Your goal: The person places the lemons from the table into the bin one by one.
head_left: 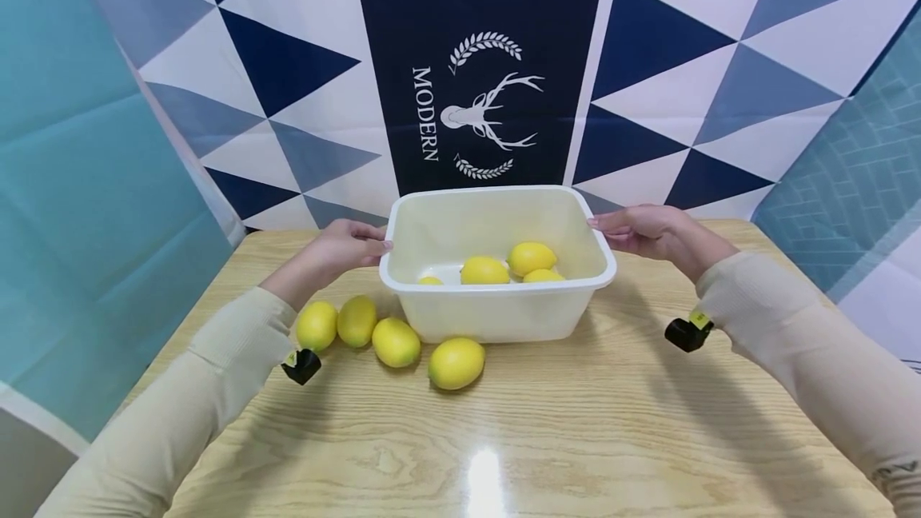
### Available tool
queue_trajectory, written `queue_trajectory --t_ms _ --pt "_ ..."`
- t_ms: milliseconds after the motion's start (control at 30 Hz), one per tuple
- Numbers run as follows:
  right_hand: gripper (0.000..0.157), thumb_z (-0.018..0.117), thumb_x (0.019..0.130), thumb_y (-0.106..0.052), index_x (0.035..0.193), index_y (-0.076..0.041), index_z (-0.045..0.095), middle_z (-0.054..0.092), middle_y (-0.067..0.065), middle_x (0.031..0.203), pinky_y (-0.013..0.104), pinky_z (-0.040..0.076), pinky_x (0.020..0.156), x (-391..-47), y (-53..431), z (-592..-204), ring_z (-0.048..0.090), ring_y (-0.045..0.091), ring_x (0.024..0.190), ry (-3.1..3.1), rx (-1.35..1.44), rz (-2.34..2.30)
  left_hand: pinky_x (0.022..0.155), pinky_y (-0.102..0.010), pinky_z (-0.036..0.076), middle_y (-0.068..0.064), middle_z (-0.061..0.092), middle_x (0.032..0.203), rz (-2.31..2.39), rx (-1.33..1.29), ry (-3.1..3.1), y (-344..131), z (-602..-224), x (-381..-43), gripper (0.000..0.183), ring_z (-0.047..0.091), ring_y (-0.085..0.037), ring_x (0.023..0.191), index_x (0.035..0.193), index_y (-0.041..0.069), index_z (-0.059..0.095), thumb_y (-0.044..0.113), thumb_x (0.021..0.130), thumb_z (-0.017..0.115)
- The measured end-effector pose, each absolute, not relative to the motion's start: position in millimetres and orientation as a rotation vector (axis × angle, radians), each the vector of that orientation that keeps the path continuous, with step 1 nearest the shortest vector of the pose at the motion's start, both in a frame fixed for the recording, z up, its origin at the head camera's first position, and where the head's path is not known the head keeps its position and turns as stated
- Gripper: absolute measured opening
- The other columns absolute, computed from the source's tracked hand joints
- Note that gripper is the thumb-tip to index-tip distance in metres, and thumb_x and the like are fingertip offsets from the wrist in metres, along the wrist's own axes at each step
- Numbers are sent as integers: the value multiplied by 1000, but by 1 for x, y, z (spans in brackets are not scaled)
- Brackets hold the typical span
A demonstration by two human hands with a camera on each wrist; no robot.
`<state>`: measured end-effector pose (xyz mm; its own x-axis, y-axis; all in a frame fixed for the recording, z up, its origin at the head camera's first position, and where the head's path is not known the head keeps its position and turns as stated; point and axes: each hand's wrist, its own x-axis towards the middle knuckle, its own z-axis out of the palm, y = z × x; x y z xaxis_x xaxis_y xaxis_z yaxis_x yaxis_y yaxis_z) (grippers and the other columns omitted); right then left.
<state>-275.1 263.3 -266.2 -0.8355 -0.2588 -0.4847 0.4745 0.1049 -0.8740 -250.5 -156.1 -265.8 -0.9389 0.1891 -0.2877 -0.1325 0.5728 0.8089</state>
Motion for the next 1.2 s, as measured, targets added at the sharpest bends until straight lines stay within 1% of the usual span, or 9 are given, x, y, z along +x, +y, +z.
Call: queue_trajectory --t_ms 167,267,433,633,800,900,1033,1100,1200 --pt "21 61 95 -10 79 -17 71 69 -6 83 15 58 77 -273 263 -268 65 2 77 1824 212 -1798 118 -46 38 -20 51 141 1284 25 2493 -157 -268 -250 49 55 -30 124 139 -2 48 24 98 57" --pt "20 62 95 -10 79 -17 71 70 -6 82 15 58 77 -273 262 -269 66 2 76 1812 218 -1810 118 -46 39 -19 50 142 1291 15 2495 -157 -269 -249 50 54 -30 125 140 -2 47 24 98 57" --pt "21 61 95 -9 78 -16 71 71 -5 80 15 58 76 -274 261 -270 67 3 75 1812 232 -1825 113 -44 45 -19 54 139 1248 22 2587 -153 -271 -243 49 57 -30 122 139 -1 50 26 99 57" --pt "19 62 95 -8 79 -15 70 71 -5 79 16 58 76 -275 262 -271 67 3 75 1814 208 -1839 102 -45 52 -19 63 131 1017 161 2802 -145 -273 -223 47 59 -32 122 137 4 55 30 98 58" --pt "19 63 94 -9 78 -16 70 71 -6 79 16 59 75 -273 264 -273 67 3 75 1830 227 -1843 93 -43 57 -21 66 125 904 294 2911 -140 -274 -206 44 65 -34 114 131 0 59 29 98 58" --pt "19 64 94 -10 78 -17 71 71 -6 79 16 59 75 -271 264 -274 68 3 75 1834 234 -1850 94 -45 57 -22 65 127 855 353 2960 -137 -275 -196 45 66 -36 113 133 -2 56 28 99 57" --pt "19 64 94 -10 78 -17 71 71 -6 79 16 59 75 -268 264 -274 68 4 75 1827 232 -1870 96 -50 54 -20 63 130 741 353 3060 -133 -276 -181 49 63 -36 116 136 0 53 31 99 56" --pt "19 64 94 -9 78 -17 72 72 -6 79 17 59 75 -266 263 -274 69 4 75 1820 236 -1881 93 -51 55 -19 65 125 660 360 3133 -130 -277 -173 48 63 -35 113 134 0 53 32 98 57" --pt "18 65 93 -9 78 -17 72 73 -5 80 17 59 75 -265 264 -275 70 5 75 1809 235 -1896 89 -50 57 -19 66 120 537 422 3268 -122 -281 -160 50 64 -33 110 130 -4 54 31 95 63"
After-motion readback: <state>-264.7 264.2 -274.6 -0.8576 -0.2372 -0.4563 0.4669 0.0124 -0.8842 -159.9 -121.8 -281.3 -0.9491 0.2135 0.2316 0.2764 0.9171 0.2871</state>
